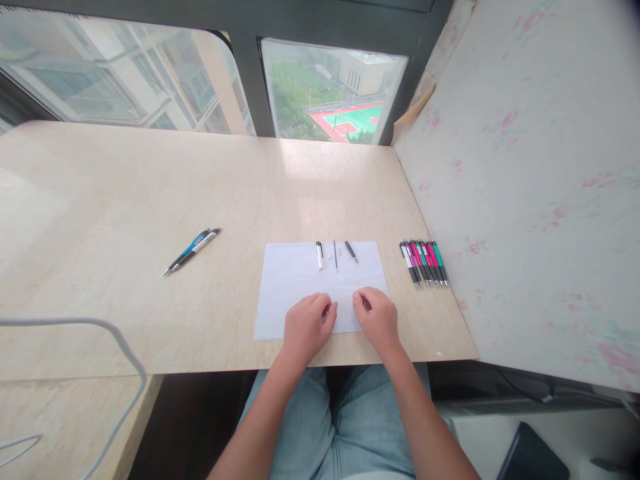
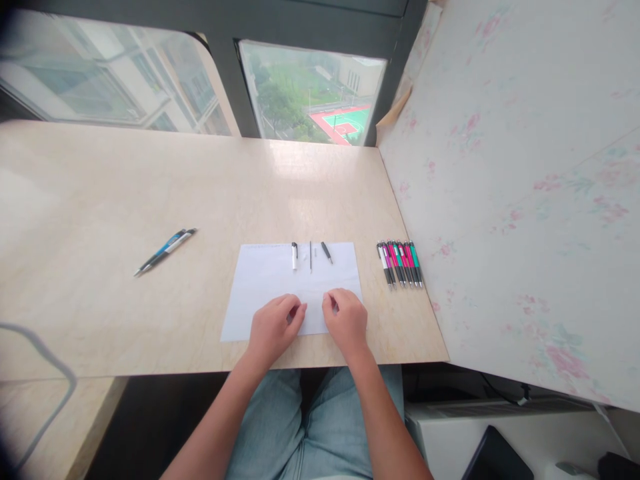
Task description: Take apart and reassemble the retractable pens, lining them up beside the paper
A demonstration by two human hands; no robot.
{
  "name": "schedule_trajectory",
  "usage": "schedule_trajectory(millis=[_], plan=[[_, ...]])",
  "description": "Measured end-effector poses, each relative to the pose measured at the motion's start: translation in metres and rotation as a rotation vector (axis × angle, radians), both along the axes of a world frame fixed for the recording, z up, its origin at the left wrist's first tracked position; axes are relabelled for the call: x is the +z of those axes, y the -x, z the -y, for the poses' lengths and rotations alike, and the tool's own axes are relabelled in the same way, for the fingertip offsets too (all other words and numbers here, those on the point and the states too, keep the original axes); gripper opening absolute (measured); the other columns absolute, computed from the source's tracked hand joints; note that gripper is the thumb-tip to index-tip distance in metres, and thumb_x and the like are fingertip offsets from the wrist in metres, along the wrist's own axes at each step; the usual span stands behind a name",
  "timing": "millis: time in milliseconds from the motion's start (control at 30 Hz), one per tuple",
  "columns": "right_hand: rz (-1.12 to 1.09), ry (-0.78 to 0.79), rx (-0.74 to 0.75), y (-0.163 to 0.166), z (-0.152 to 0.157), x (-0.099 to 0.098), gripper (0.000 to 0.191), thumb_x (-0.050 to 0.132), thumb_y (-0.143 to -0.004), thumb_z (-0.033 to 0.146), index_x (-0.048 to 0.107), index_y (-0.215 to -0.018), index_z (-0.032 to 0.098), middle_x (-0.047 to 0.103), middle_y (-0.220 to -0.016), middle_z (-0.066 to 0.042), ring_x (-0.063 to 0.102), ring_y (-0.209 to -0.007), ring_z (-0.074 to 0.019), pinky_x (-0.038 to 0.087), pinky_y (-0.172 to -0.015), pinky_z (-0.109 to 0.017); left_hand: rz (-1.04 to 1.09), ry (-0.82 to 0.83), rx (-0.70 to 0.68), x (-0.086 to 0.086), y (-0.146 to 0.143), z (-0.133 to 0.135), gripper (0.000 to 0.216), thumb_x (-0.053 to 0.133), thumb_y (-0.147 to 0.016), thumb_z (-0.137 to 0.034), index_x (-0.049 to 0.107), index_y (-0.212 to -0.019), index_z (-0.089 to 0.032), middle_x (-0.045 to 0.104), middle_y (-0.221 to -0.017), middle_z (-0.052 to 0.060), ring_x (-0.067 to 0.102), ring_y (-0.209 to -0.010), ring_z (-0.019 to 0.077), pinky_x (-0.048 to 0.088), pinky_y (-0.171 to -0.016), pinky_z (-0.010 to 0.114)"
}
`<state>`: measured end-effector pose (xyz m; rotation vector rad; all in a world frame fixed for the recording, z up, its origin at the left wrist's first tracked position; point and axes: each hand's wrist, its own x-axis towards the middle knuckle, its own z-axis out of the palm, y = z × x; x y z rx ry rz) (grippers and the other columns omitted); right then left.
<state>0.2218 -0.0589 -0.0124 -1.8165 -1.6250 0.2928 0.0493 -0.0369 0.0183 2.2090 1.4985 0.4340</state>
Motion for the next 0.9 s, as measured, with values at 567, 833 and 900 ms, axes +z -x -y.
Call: schedule_trajectory(millis=[567, 833, 900], plan=[[-0.135, -0.114, -0.001, 0.004, -0.013, 0.031, 0.019, 0.05, -0.094, 0.024, 0.069, -0.091, 0.019, 0.071, -0.08, -0.002, 0.056, -0.062, -0.0127, 0.046, -0.061, -0.026, -0.211, 0.032, 0.135, 0.028, -0.015, -0.104, 0.04, 0.053, -0.091, -0.026, 0.046, -0.129, -0.015, 0.066, -0.108, 0.018, 0.065, -0.098, 0.0317, 0.046, -0.073, 0.037], [-0.048, -0.145, 0.03, 0.003, -0.013, 0.025, 0.022, 0.048, -0.094, 0.022, 0.07, -0.093, 0.019, 0.069, -0.076, -0.002, 0.055, -0.059, -0.0126, 0.047, -0.062, -0.027, -0.263, 0.074, 0.054, 0.025, -0.027, -0.108, 0.043, 0.046, -0.084, -0.008, 0.049, -0.126, -0.012, 0.068, -0.092, 0.018, 0.067, -0.08, 0.0306, 0.043, -0.069, 0.035], [-0.042, -0.152, 0.04, 0.0, -0.018, 0.025, 0.022, 0.048, -0.094, 0.023, 0.07, -0.093, 0.019, 0.069, -0.076, -0.002, 0.054, -0.058, -0.0126, 0.047, -0.062, -0.027, -0.193, 0.078, 0.052, 0.022, -0.027, -0.11, 0.036, 0.049, -0.082, -0.007, 0.055, -0.117, -0.013, 0.067, -0.088, 0.017, 0.067, -0.078, 0.0301, 0.042, -0.069, 0.035]])
